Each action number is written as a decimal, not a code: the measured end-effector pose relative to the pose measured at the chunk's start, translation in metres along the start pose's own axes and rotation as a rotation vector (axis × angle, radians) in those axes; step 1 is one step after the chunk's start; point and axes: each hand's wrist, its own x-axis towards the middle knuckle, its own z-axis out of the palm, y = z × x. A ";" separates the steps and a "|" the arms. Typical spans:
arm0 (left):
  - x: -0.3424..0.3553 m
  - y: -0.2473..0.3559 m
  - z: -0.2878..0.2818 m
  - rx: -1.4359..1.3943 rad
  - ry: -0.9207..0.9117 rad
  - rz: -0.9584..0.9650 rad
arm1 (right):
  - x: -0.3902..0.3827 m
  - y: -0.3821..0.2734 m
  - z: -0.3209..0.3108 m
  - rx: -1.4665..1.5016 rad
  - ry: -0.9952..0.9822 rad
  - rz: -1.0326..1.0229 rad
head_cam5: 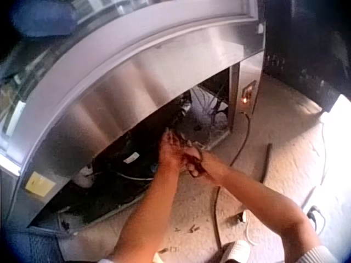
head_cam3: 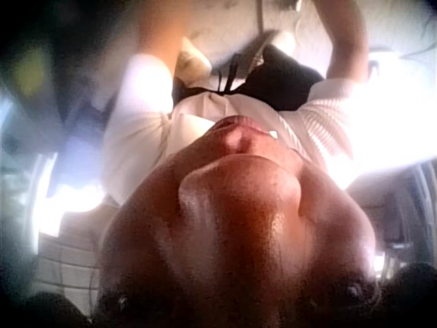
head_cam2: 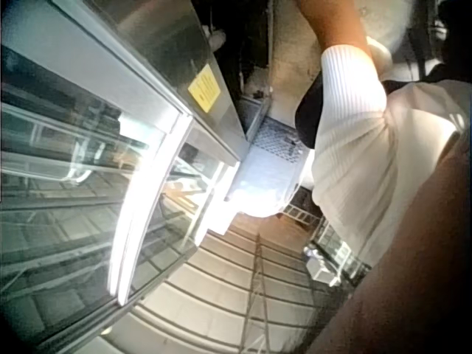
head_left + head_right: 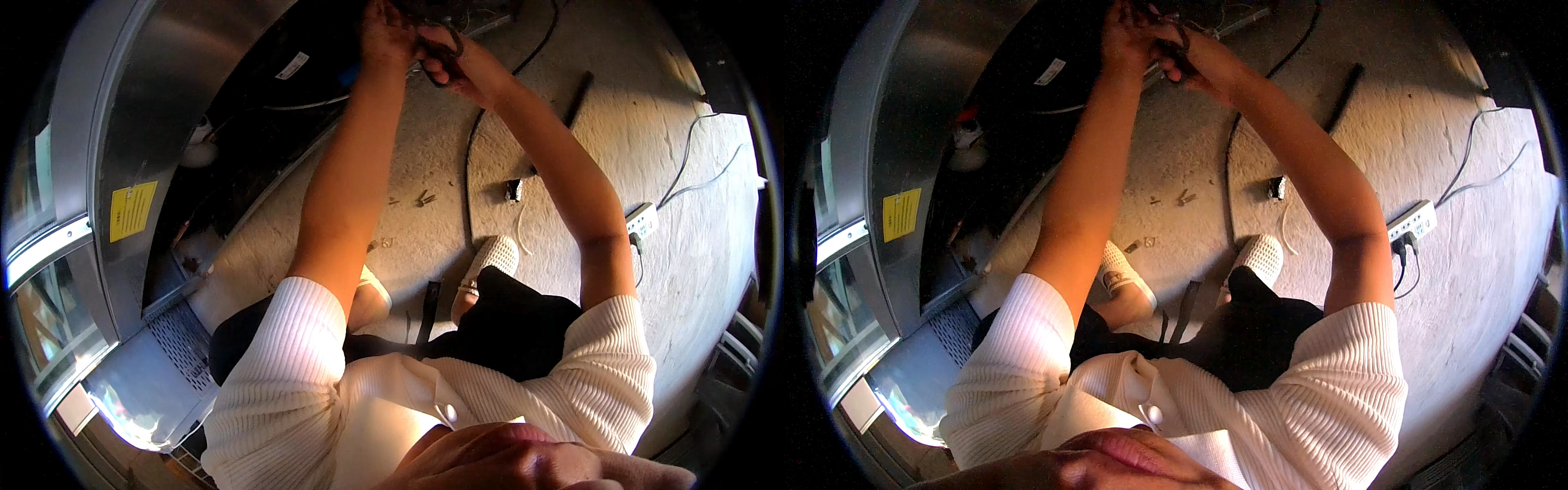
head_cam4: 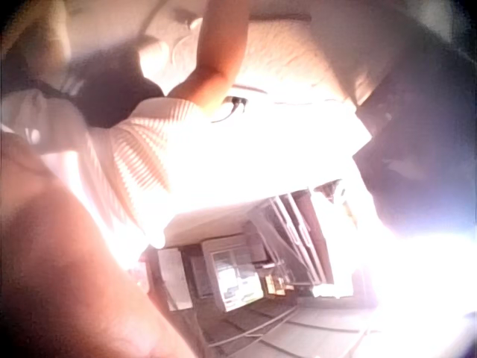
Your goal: The person cuts a length of black insulation with shears and سپس installs it onto a component in the bottom compartment of a refrigerator.
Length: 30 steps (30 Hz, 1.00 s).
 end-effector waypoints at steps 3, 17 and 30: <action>0.000 0.002 0.000 0.028 -0.025 -0.002 | 0.003 -0.001 0.000 -0.020 0.002 0.006; 0.010 0.004 -0.013 0.098 0.042 -0.008 | 0.001 0.010 0.007 -0.094 0.098 0.007; 0.004 0.010 -0.007 -0.021 0.071 -0.192 | 0.004 0.024 0.002 -0.200 0.103 -0.096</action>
